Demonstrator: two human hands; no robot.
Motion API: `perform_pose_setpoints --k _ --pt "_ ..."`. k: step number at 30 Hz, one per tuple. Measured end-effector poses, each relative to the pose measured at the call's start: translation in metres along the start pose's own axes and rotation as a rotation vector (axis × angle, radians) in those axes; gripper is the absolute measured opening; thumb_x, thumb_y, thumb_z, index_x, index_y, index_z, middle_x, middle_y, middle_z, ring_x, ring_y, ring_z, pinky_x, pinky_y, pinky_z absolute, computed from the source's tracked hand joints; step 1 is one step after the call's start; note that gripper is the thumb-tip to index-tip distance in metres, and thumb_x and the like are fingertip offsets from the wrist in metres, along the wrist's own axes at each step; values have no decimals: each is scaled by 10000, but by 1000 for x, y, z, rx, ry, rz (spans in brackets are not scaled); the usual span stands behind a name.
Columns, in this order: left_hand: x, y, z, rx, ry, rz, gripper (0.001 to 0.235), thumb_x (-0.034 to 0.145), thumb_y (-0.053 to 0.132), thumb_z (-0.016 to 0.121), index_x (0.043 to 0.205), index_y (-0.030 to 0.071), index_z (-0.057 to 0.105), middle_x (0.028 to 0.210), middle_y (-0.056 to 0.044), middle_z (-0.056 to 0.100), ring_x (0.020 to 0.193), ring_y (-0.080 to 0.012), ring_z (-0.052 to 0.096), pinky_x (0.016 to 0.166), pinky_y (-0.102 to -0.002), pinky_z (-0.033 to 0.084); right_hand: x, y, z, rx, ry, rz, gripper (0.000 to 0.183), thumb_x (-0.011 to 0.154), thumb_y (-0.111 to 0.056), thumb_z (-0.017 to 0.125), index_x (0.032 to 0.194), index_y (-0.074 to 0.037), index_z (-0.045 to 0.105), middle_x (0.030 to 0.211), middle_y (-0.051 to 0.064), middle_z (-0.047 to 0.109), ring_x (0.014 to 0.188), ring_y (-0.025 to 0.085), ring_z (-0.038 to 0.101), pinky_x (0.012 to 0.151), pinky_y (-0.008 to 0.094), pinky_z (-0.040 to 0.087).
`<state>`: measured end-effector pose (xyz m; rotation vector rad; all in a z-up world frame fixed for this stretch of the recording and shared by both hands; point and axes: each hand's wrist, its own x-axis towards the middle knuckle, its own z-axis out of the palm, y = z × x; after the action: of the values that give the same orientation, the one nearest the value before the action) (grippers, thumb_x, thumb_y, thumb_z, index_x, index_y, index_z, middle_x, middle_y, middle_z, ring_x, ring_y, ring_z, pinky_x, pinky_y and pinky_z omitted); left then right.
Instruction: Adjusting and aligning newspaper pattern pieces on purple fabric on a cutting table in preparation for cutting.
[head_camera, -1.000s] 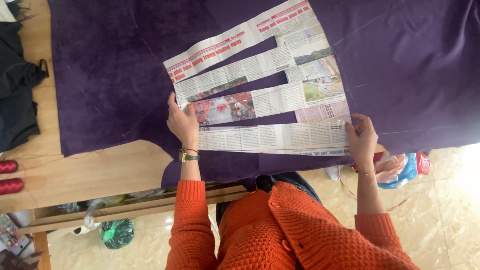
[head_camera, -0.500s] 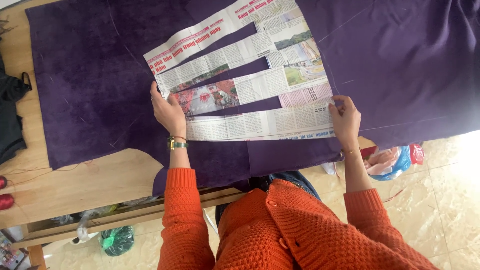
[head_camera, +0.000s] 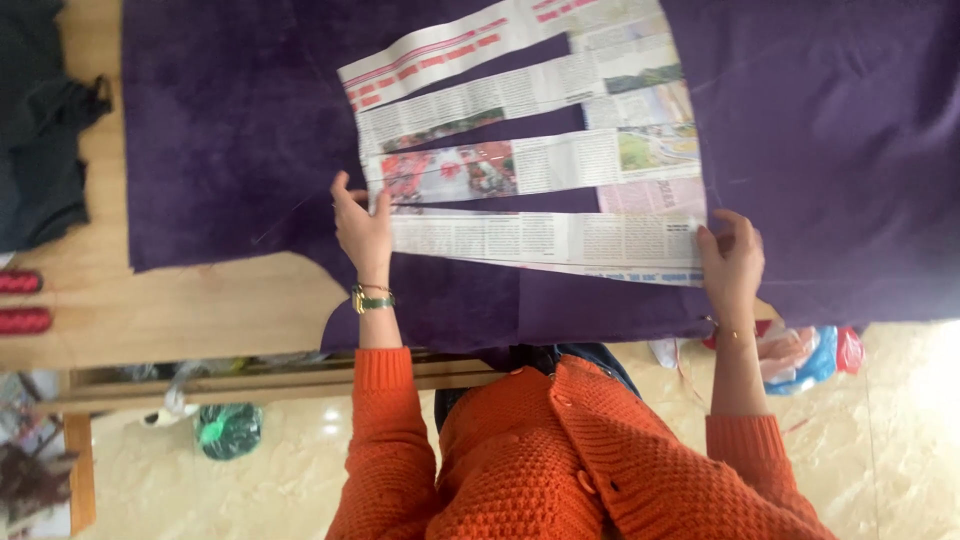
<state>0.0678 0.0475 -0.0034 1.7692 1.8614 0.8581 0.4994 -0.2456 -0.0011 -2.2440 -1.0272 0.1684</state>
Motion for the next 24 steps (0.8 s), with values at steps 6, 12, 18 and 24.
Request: perform_pose_setpoints --k 6,12,18,24 --pt "-69 -11 -33 -176 -79 -181 607 922 279 742 1438 141 453 1059 -148 719 962 -349 729 856 -522 558 -38 -42 13 -196 -81 -339 678 890 -414 798 1472 -126 603 1410 247 497 1340 468 426 1097 602 316" --pt "-75 -29 -22 -181 10 -96 511 953 158 689 1413 138 467 989 -138 734 912 -357 753 825 -523 584 -58 -98 12 -110 -313 -250 748 939 -404 716 1588 -133 461 1626 335 304 1495 551 209 1151 746 110" --pt "-74 -23 -25 -172 28 -56 515 958 129 672 1415 164 437 964 -104 748 880 -327 762 809 -502 592 -55 -88 16 -132 -415 -196 901 844 -614 696 1605 -222 415 1709 252 165 1561 487 36 1178 717 -48" --pt "-104 4 -24 -10 172 168 418 891 253 778 1143 121 473 1092 -94 473 992 -338 566 853 -472 485 -55 -99 15 -119 -413 -125 894 859 -618 692 1604 -214 407 1709 241 155 1571 446 41 1202 675 -54"
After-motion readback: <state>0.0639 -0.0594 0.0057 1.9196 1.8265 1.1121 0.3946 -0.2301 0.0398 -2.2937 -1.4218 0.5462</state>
